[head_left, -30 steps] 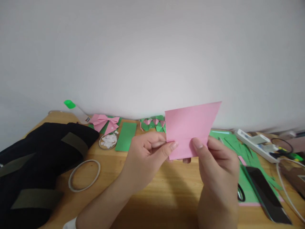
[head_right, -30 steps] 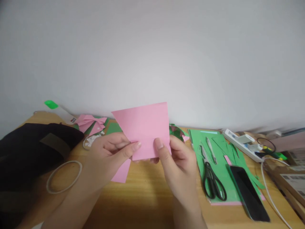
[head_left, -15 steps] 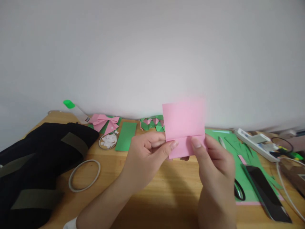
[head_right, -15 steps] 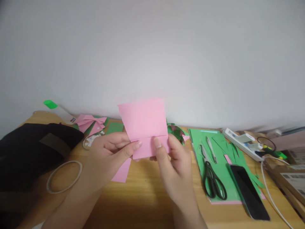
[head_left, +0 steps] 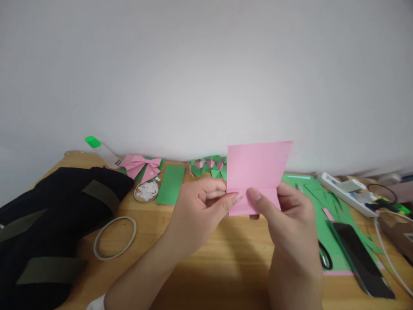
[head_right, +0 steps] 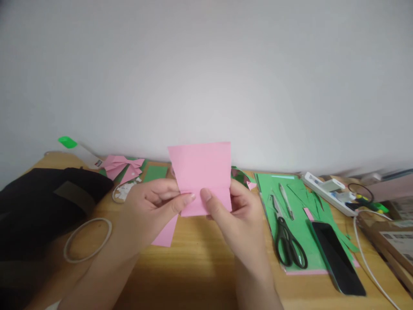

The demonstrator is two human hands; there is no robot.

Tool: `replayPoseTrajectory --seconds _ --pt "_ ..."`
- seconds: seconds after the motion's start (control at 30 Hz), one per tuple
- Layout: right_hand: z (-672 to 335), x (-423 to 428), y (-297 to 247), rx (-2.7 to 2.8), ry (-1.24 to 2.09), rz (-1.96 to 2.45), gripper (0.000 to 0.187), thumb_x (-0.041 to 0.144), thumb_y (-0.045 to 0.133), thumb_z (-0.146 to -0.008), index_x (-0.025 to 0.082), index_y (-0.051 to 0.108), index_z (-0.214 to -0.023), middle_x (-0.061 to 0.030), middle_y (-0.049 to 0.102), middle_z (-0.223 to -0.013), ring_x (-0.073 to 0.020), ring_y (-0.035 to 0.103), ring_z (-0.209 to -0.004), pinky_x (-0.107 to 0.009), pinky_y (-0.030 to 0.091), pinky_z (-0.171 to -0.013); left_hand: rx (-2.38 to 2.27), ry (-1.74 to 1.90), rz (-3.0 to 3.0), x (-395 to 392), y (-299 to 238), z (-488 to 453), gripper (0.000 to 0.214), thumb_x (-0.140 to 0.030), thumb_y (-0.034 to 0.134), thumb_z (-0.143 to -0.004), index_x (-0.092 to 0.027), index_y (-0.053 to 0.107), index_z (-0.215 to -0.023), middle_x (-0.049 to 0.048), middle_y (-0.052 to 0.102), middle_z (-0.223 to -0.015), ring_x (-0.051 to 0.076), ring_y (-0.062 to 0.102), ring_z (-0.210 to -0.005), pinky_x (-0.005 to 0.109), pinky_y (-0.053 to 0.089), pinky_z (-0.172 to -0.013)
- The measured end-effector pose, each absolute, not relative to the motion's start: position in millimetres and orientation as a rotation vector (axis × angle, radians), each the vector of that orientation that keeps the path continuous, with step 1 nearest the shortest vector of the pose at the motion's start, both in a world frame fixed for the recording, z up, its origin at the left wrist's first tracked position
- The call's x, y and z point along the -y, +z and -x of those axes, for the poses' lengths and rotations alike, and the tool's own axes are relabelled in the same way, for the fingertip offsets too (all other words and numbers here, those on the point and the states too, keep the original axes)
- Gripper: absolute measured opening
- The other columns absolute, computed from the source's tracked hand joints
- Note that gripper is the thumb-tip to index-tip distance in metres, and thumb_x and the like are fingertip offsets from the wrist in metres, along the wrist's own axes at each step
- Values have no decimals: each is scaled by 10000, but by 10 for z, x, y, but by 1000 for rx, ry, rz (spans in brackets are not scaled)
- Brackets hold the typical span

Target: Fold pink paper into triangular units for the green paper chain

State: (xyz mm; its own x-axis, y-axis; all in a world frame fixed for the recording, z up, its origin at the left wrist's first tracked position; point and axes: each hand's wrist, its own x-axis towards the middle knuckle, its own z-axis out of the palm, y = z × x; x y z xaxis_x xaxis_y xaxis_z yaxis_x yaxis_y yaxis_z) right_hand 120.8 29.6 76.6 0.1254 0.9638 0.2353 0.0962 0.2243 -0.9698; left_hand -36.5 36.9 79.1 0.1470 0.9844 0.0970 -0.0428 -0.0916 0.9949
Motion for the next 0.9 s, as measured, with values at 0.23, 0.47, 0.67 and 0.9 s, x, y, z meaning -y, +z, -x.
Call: replayPoseTrajectory --seconds 0.23,0.47,0.67,0.9 --pt "-1239 -323 751 1237 1067 1031 72 281 720 -842 221 743 -808 19 693 -635 -81 565 -473 -173 481 -413 -862 1080 -1176 -417 845 411 176 -214 652 -839 -183 744 -692 -7 704 -601 104 660 -540 171 565 -527" --pt "-1212 -321 761 1220 1089 1033 66 271 728 -828 213 743 -799 18 680 -602 -91 575 -455 -188 487 -404 -892 1080 -1184 -414 824 430 195 -214 678 -817 -174 697 -627 -9 687 -578 111 669 -502 173 550 -487" --pt "-1180 -325 766 1184 1026 1042 83 296 774 -771 221 745 -789 11 714 -677 -81 551 -466 -182 468 -396 -1050 1232 -1315 -415 779 395 208 -235 641 -849 -179 666 -651 -38 619 -545 89 631 -505 154 474 -478" --pt "-1081 -355 705 1127 1018 1124 70 273 798 -723 208 772 -721 -3 720 -626 -129 617 -538 -233 530 -491 -1241 1364 -1572 -402 788 370 247 -218 625 -856 -181 604 -613 -47 522 -549 82 467 -527 186 375 -486"
